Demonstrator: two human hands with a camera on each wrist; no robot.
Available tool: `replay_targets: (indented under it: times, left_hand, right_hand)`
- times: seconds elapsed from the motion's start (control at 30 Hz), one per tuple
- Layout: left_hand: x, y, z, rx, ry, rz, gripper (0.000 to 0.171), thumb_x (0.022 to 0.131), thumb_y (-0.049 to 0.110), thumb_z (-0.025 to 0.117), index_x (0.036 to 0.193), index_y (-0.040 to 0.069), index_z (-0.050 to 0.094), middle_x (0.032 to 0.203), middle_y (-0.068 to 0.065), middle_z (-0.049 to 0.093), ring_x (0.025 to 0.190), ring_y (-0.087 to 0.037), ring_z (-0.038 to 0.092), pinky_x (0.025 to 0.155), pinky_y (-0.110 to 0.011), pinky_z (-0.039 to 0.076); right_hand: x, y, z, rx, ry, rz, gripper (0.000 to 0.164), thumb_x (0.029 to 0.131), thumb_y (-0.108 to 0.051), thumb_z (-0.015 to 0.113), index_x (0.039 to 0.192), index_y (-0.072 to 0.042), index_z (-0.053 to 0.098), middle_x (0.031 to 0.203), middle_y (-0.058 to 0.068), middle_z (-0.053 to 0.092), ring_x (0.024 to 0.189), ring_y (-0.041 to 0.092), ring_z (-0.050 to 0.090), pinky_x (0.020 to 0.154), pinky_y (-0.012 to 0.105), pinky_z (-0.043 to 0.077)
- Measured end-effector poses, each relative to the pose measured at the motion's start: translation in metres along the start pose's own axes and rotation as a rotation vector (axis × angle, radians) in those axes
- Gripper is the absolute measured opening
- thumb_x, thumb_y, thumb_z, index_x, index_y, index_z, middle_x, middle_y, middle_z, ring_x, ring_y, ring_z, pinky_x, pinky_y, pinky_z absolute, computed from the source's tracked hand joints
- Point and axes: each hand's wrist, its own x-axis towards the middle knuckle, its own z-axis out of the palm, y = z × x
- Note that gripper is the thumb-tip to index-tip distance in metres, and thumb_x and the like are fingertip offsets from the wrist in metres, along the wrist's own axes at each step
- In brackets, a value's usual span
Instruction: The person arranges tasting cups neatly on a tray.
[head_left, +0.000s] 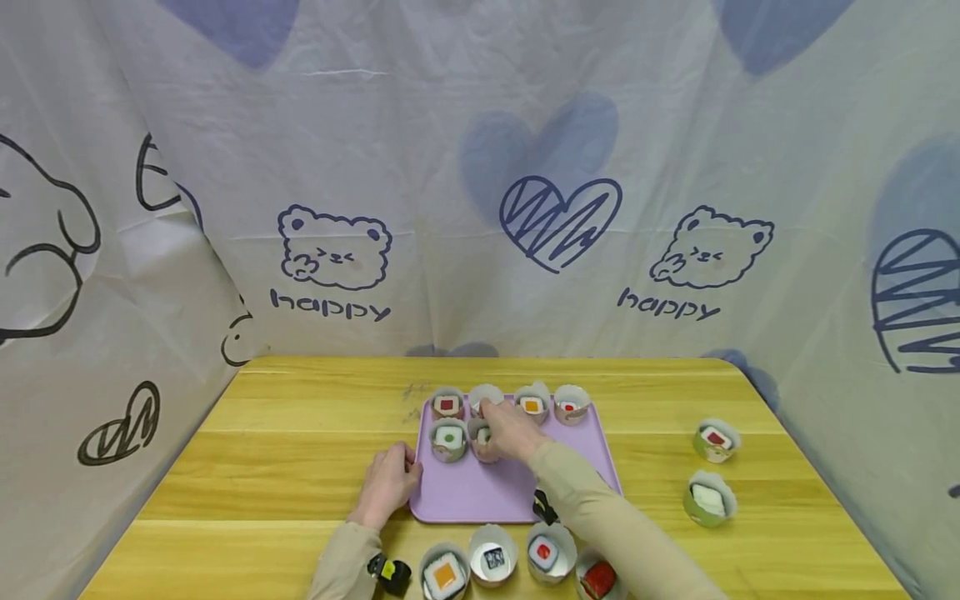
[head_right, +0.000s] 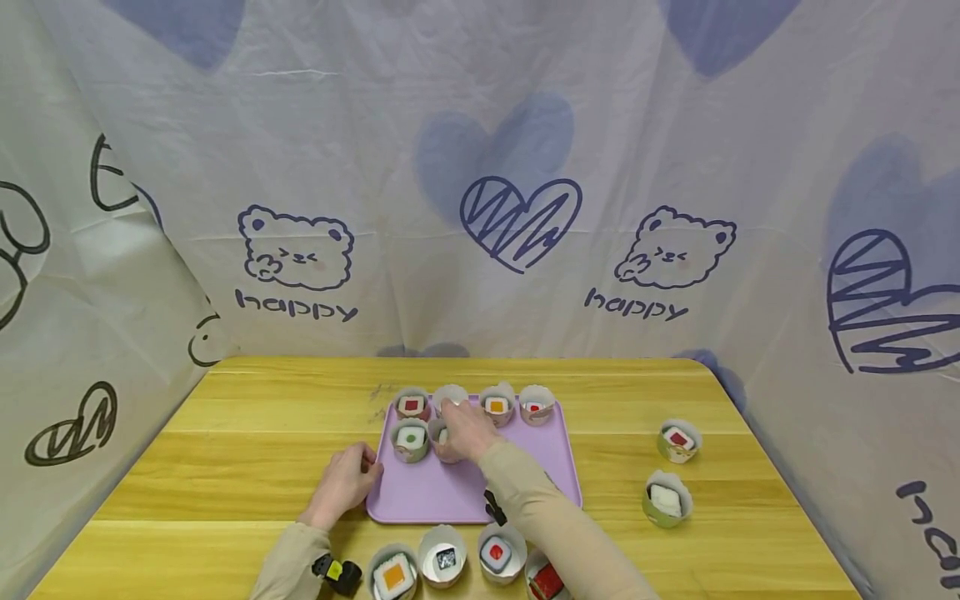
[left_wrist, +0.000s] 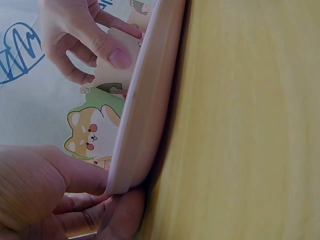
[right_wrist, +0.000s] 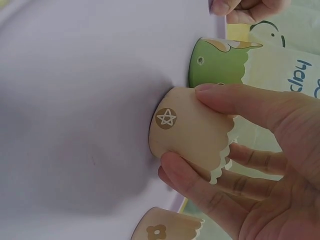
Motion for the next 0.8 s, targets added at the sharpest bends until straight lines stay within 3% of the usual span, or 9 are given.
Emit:
replay_targets:
  times: [0.8]
  left_hand:
    - [0.0008,-0.0006,0.0008,0.014,0.000,-0.001,0.008,0.092,0.007,0.063,0.085,0.003,0.062,0.074,-0.008,0.061,0.066,-0.017,0.054,0.058,-0.027,0.042]
  right_hand:
    - [-0.0014,0.0013,0.0023,0.014,0.029,-0.004,0.043,0.079,-0.018,0.083,0.111,-0.004,0.059,0.096,0.014,0.067,0.086,0.028,0.063,0.076,0.042,0.054]
